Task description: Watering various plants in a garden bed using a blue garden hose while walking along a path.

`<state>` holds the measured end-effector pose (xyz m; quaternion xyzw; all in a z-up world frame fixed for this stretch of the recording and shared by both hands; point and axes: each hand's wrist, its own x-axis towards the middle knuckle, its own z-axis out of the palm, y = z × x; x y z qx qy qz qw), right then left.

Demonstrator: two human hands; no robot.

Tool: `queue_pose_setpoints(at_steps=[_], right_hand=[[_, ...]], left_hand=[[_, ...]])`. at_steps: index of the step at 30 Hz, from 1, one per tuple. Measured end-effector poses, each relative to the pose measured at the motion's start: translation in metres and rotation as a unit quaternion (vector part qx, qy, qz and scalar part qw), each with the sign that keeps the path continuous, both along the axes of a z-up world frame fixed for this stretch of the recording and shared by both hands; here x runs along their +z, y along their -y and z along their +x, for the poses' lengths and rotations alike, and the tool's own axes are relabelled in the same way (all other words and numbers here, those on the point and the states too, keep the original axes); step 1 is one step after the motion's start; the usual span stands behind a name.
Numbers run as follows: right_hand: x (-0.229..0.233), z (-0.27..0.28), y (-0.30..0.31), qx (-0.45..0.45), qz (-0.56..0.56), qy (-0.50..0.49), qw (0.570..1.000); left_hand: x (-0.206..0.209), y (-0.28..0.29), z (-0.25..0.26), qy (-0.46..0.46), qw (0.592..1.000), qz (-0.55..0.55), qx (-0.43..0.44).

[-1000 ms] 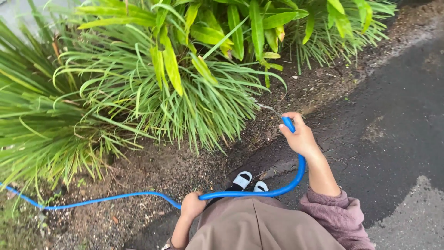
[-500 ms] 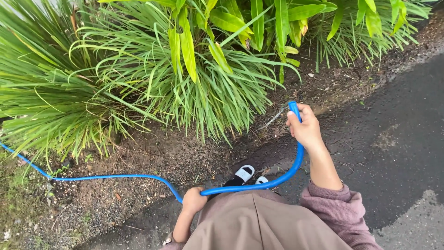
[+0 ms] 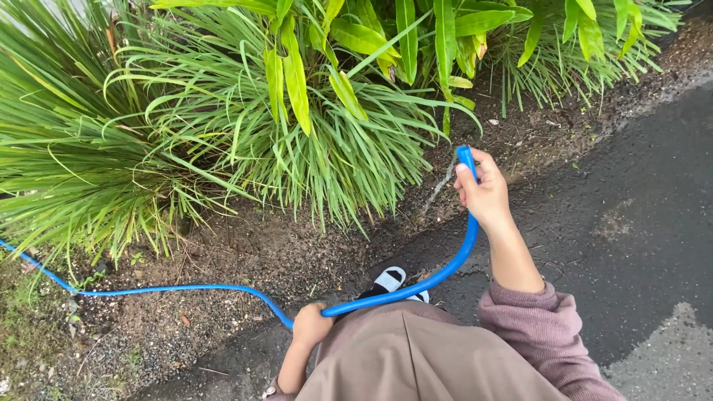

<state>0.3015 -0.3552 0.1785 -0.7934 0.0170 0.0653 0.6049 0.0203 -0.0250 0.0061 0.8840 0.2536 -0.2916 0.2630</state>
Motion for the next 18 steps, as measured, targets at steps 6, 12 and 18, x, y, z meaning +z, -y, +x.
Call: queue_pose_setpoints(at_steps=[6,12,18], right_hand=[[0.055,0.013,-0.015,0.010,-0.013,-0.048,0.999],[0.039,0.015,-0.010,0.040,-0.092,-0.023,0.995],[0.013,0.007,0.004,0.022,-0.093,-0.052,0.994]], left_hand=[[0.001,0.003,0.007,0.015,1.000,-0.005,0.005],[-0.002,0.004,0.005,0.018,1.000,-0.008,0.004],[-0.003,-0.001,0.005,0.017,1.000,-0.017,-0.004]])
